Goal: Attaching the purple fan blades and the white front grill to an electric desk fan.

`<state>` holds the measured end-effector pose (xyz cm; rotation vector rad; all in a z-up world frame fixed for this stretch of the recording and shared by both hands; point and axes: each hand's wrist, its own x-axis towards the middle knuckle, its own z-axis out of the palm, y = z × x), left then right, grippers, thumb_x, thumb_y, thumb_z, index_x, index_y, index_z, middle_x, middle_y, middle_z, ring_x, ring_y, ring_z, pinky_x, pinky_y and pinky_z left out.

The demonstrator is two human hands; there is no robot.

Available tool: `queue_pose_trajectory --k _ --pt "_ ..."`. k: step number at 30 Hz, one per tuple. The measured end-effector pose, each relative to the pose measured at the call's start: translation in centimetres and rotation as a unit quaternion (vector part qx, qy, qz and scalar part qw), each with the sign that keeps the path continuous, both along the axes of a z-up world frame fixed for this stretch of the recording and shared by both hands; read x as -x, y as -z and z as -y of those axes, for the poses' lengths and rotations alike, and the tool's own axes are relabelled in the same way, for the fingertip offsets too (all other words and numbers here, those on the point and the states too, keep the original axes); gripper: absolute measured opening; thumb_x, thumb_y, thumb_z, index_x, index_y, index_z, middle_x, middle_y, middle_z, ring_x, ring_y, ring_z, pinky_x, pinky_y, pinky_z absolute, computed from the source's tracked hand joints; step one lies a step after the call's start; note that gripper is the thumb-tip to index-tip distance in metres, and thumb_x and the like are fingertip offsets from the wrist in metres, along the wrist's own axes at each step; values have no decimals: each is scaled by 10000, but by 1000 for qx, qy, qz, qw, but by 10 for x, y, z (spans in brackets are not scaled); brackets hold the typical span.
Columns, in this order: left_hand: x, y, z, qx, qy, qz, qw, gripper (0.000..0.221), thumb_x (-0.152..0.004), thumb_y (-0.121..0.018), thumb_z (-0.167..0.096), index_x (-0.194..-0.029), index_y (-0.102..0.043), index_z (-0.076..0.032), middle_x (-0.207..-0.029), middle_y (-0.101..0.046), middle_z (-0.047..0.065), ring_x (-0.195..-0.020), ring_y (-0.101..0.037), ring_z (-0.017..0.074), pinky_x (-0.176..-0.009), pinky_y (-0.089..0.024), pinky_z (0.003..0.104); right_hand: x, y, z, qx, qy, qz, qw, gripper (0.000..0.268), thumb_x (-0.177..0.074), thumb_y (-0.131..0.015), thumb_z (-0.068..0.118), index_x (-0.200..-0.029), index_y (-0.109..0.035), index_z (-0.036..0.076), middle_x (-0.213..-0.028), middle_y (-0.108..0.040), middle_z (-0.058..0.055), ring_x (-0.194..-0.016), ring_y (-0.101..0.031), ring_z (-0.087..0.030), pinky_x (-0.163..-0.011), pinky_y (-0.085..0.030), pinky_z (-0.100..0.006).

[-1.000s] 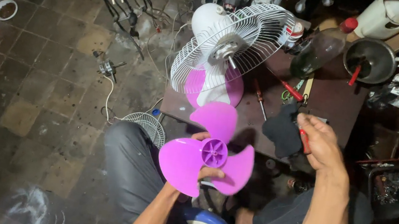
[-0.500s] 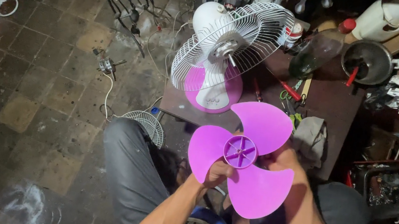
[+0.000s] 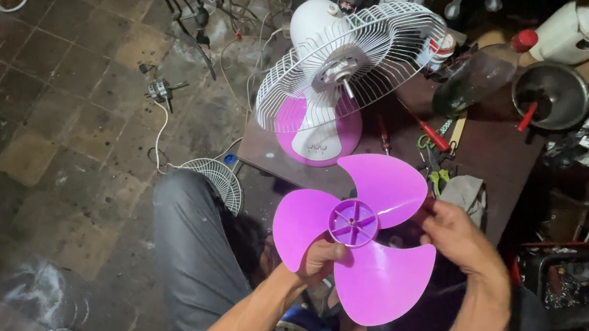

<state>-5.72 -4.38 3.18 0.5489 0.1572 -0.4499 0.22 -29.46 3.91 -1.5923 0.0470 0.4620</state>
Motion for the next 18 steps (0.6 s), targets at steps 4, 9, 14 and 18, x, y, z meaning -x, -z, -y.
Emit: queue_pose_trajectory --k 4,9,14,18 --pt "-1 29 4 32 7 -16 999 408 -719 -786 -50 -1081 -642 70 -997 -691 198 -945 -702 336 -921 -561 539 1 -9 14 39 15 -7 999 147 -953 -601 64 -1031 -725 54 -542 -578 -29 -434 -526 -105 -424 -418 -216" --pt "1 61 -11 143 -15 -104 984 534 -639 -733 -23 -1159 -639 54 -1013 -714 257 -933 -716 432 -882 -554 626 5 -38 6 35 27 -41 998 217 -976 -636 161 -817 -667 18 -492 -495 -37 -366 -395 -72 -332 -309 -190" --pt "8 107 -38 12 -66 -160 985 399 -662 -708 -63 -1035 -640 58 -894 -697 272 -801 -722 422 -850 -578 596 2 -21 0 5 28 -21 999 185 -965 -657 151 -816 -691 46 -570 -568 -59 -391 -478 -84 -352 -368 -204" --pt "-5 95 -43 -22 -39 -112 993 408 -682 -721 -85 -1058 -641 52 -923 -695 258 -835 -715 405 -869 -568 579 1 -21 -14 -13 57 15 998 344 -990 -660 281 -732 -660 54 -502 -529 -63 -364 -455 -90 -340 -363 -202"
